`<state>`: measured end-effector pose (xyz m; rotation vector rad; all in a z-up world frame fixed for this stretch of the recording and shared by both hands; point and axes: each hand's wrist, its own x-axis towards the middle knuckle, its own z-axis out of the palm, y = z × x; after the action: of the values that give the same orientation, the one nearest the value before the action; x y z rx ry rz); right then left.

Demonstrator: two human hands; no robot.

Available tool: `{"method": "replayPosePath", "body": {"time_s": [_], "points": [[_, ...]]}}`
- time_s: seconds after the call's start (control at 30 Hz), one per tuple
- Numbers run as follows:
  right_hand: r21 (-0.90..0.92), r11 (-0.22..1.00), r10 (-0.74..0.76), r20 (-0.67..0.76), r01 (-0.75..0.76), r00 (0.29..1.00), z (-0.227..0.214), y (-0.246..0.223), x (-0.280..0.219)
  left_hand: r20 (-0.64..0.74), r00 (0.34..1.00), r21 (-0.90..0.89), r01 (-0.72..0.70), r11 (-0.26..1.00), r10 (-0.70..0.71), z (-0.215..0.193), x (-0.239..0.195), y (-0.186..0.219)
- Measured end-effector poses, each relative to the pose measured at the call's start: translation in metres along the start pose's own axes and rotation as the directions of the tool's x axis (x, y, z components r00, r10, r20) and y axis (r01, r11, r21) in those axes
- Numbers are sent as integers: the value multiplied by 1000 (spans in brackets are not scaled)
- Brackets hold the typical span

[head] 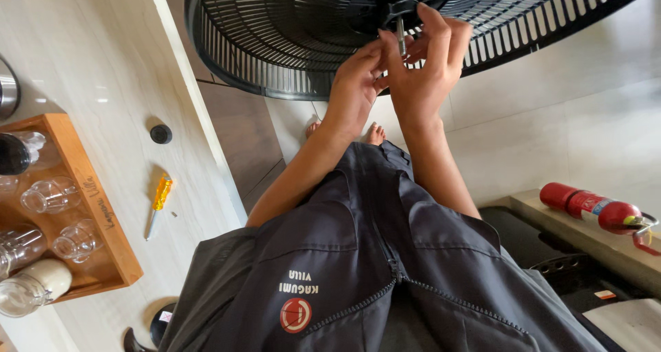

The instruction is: The person disassembles the front cage of a floor fan by hand and removes small components from the central motor shaft.

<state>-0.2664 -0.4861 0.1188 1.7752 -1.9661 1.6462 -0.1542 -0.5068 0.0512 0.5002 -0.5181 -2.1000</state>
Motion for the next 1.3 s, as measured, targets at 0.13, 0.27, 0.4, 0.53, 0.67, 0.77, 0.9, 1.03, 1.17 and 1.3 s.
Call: {"method": "replayPosePath", "body": {"time_s": [0.13, 0.27, 0.4, 0.53, 0.67, 0.77, 0.9, 1.03, 1.17, 1.3], "points": [[42, 997, -62, 41, 60, 997, -3, 1, 7, -57, 998, 15, 2, 1000, -2, 5, 4, 7], [99, 994, -42, 62, 36, 997, -7, 3, 10, -106, 993, 94, 52, 994, -42, 12, 9, 12], [190, 976, -131, 102, 110, 986, -13, 9, 20, -150, 989, 49, 2, 999, 6, 16, 15, 8], [231, 966, -158, 163, 118, 974, -21, 15, 19, -237, 971, 99, 4, 995, 20, 13, 15, 5], [257, 963, -119, 142, 79, 983, -17, 20, 19, -341, 934, 219, -30, 975, 105, 21, 16, 5], [217, 972, -115, 115, 88, 987, -13, 26, 23, -346, 903, 466, -71, 882, 256, 28, 13, 9], [205, 975, -110, 99, 88, 989, -9, 29, 22, -331, 882, 543, -113, 832, 336, 33, 9, 18], [245, 969, -50, 91, 26, 995, -4, 27, 15, -252, 860, 562, -244, 791, 444, 39, 7, 22], [225, 973, -69, 39, 59, 997, 3, 26, 12, -216, 834, 768, -177, 616, 508, 48, -1, 33], [293, 956, -6, 10, 3, 1000, 9, 29, 6, -35, 774, 864, -294, 409, 632, 59, 0, 46]]}}
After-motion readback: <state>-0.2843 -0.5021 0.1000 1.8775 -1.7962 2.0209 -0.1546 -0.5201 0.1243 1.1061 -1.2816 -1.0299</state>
